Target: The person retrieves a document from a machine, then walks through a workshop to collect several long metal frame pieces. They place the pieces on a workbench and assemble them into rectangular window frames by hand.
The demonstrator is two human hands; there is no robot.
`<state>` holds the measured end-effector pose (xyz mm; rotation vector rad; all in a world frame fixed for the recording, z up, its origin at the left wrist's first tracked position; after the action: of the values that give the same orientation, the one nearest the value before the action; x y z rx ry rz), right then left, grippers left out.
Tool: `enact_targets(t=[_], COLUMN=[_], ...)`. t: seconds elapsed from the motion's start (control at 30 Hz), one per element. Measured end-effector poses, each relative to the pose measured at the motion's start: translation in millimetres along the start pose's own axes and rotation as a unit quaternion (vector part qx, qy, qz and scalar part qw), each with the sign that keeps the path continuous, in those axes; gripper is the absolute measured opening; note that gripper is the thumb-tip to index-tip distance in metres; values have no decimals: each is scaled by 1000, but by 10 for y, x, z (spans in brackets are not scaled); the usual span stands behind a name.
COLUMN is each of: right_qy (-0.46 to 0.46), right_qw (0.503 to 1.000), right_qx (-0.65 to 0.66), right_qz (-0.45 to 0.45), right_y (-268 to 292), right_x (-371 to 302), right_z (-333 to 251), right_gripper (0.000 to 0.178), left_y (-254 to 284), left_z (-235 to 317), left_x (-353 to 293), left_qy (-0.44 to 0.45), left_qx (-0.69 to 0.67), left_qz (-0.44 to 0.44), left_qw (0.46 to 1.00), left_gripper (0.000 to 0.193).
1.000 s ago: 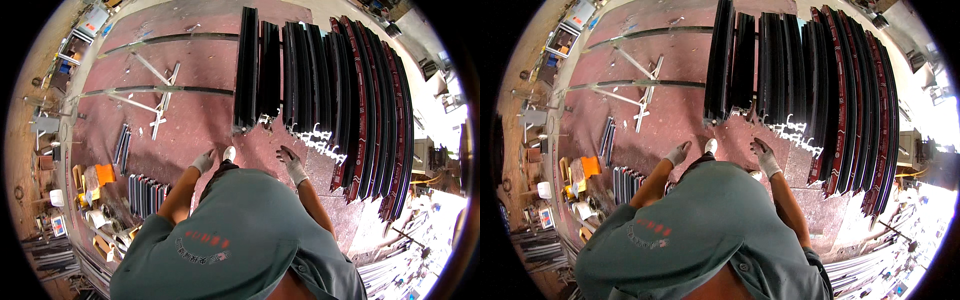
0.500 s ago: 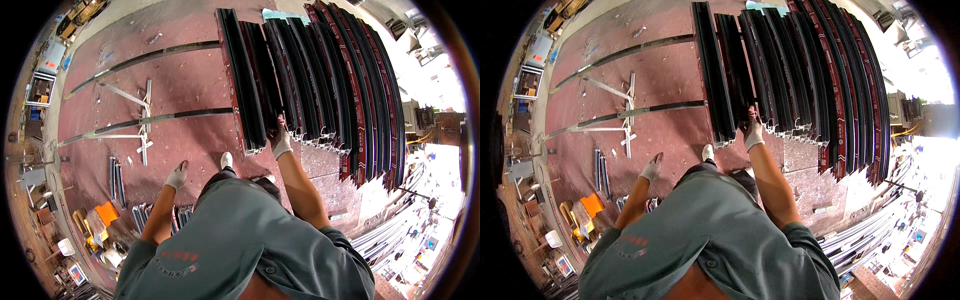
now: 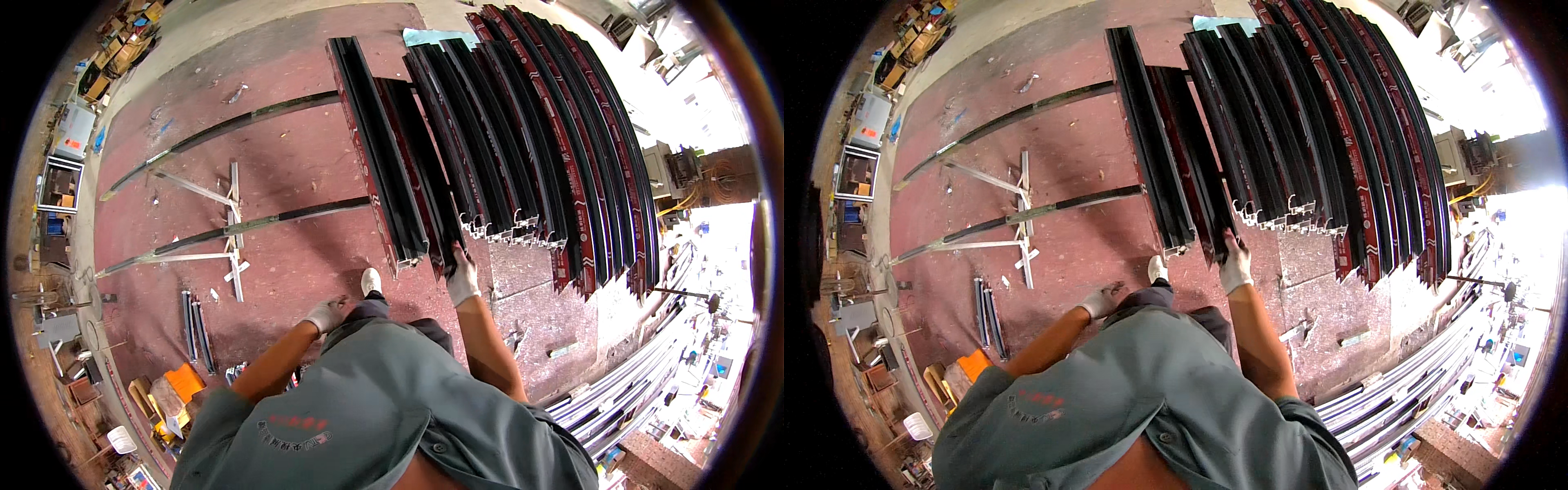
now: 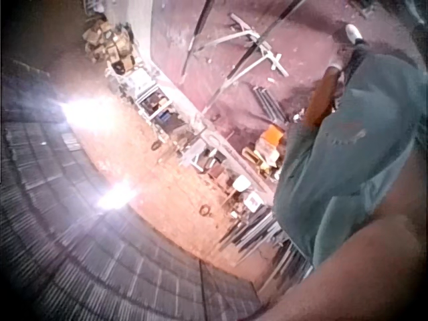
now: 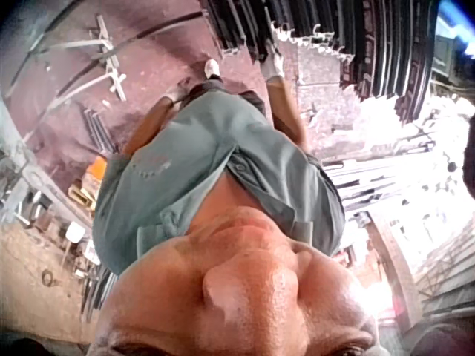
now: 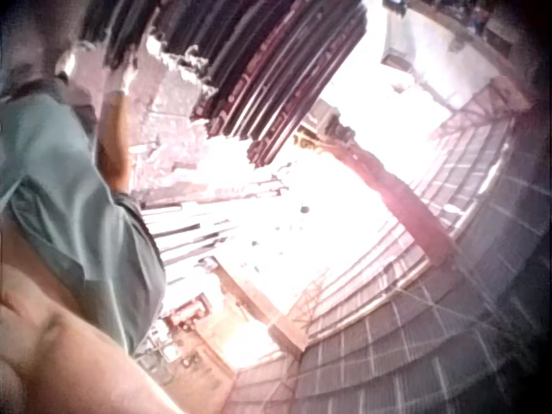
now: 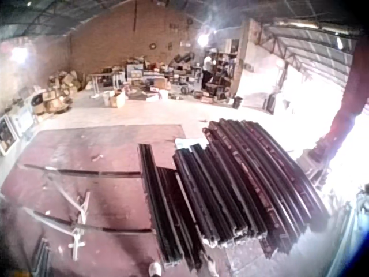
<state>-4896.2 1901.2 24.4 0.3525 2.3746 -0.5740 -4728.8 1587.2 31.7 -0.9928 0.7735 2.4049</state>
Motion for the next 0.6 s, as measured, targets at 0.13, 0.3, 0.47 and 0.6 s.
enact_targets(t=[0.13, 0.3, 0.47, 0.6], right_qy=[4, -10, 4, 66], right_qw=[1000, 1000, 1000, 992], right_qx=[-12, 4, 1, -105], right_qz=[-10, -17, -31, 15], right_y=[433, 1372, 2478, 3512], right_x=[-530, -952, -1691, -2194], right_z=[3, 322, 595, 811], right_gripper=[30, 34, 40, 45], left_y=[-568, -1125, -1462, -1971], left_z=[347, 1437, 1915, 1763], left_x=[371, 389, 729, 1070], left_qy=[-222, -50, -46, 12], left_qx=[-4, -389, -575, -623], left_qz=[-58, -151, -45, -32], left_qw=[973, 907, 816, 782], left_gripper=[48, 65, 88, 61])
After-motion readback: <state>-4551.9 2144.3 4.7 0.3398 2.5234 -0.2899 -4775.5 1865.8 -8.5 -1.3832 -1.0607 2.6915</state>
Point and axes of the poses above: each hand's wrist, its own x-axis towards the middle knuckle, its own y-axis out of the back of the hand, z = x × y, the point moved 2 cm from there along x, towards the middle knuckle, and after that the axes turned 4 degrees about -x, right-handed, at the moved point
